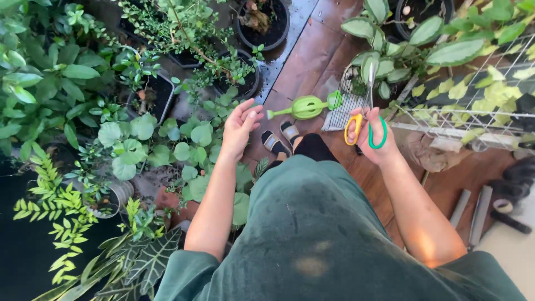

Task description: Prune and trim indoor plants and outdoor garden vines using scissors.

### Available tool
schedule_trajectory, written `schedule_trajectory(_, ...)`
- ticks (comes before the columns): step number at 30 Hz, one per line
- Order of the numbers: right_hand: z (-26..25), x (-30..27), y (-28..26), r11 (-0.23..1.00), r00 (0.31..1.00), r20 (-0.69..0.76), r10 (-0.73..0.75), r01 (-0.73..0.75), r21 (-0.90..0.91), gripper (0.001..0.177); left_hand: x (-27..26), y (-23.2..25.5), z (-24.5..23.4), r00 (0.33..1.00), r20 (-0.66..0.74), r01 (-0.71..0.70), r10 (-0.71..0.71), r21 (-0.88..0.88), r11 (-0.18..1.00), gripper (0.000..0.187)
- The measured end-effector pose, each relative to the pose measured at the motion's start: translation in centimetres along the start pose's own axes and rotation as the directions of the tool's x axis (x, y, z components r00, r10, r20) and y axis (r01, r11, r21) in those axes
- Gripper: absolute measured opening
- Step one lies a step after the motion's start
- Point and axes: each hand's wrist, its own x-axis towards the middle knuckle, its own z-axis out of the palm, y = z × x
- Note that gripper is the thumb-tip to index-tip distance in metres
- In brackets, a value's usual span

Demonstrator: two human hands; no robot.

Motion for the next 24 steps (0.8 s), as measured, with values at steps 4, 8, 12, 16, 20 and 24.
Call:
schedule_trajectory(4, 0.5, 1.5, 1.3, 0.998, 0.996, 0.06, -0.059, 0.058, 0.025, 0.057, 1.7, 0.4, 1.0, 0.998, 0.053, -0.046, 0.046, 0.015, 0.999, 0.048)
schedule_trajectory(8, 3.2, 4.1, 0.1, 0.997, 0.993, 0.12, -0.006, -0.004, 0.08, 0.05, 3.4, 4.2, 2.7, 0.99, 0.128, -0.077, 0.066, 0.083, 0.994, 0.049)
schedule_trajectory(12, 4.7, 6.2, -0.6, 0.994, 0.981, 0.176, -0.077, 0.063, 0.088, 0.05, 4.2, 6.8, 2.7, 0.98, 0.175, -0.116, 0.093, 0.124, 0.986, 0.049)
schedule_trajectory(16, 6.5, 7.6, -0.5, 0.995, 0.981, 0.165, -0.101, 0.098, 0.025, 0.051, 4.3, 8.0, 0.3, 0.977, 0.172, -0.146, 0.125, 0.116, 0.982, 0.049)
schedule_trajectory(20, 9.4, 7.3, 1.5, 0.993, 0.987, 0.109, -0.116, 0.114, 0.024, 0.051, 3.3, 8.4, -3.5, 0.977, 0.194, -0.115, 0.089, 0.13, 0.985, 0.049)
schedule_trajectory(24, 11.6, 6.8, 4.9, 0.989, 0.989, 0.048, -0.138, 0.135, 0.062, 0.051, 3.1, 9.2, -6.8, 0.969, 0.235, -0.115, 0.076, 0.156, 0.981, 0.048)
